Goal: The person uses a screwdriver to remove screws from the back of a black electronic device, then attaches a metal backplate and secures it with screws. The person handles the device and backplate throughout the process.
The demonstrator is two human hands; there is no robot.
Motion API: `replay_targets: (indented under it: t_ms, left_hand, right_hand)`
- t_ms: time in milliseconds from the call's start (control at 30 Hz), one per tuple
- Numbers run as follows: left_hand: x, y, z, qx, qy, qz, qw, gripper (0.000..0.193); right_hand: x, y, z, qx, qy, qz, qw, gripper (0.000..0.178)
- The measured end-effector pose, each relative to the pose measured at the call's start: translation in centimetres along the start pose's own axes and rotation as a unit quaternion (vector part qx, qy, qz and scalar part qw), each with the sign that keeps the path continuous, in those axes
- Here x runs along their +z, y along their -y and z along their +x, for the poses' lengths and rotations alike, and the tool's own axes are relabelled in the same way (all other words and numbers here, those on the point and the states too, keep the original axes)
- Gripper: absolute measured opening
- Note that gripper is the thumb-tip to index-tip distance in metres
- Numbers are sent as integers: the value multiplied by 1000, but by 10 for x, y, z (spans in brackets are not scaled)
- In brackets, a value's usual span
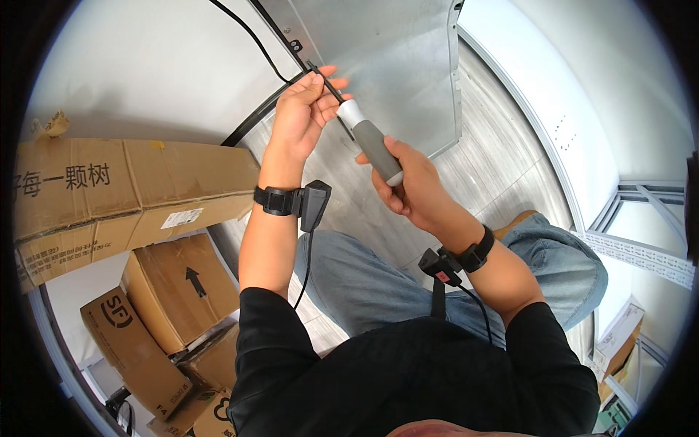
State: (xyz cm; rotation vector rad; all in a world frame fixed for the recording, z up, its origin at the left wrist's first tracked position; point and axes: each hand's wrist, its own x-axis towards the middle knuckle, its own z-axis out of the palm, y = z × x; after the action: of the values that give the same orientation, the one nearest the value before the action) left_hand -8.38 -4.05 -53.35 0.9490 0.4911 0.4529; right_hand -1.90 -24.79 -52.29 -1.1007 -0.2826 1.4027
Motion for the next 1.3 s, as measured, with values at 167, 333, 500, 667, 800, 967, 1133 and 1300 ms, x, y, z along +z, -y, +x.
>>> replay_targets:
  t_ms: [167,333,500,667,800,967,1133,1300]
  left_hand:
    - [-8,6,9,10,-38,35,999,18]
    - [-4,10,8,15,-70,52,996,17]
    - [5,2,-1,29,-36,0,999,24]
    - [-5,2,1,32,-18,29,999,31]
    - [-1,4,1,32,-44,46,997,32]
    - [2,2,1,35,-49,51,997,34]
    - [0,3,-2,42,-40,66,996,34]
    - [8,11,-5,27,-19,71,997,30]
  right_hand:
    - [-1,-4,0,-30,-52,-55,997,54]
    - [5,-14,3,-187,-169,-283,925,48]
    - [-6,7,0,-39,-28,-48,998,46]
    - [-4,8,0,-2,-10,-55,998,39]
    - [-1,4,1,-47,-12,-169,984,41]
    - [-6,4,0,-56,23,-91,994,37]
    - [-9,6,-5,-28,36,-100,994,46]
    - [-28,4,-8,-25,8,-116,993,43]
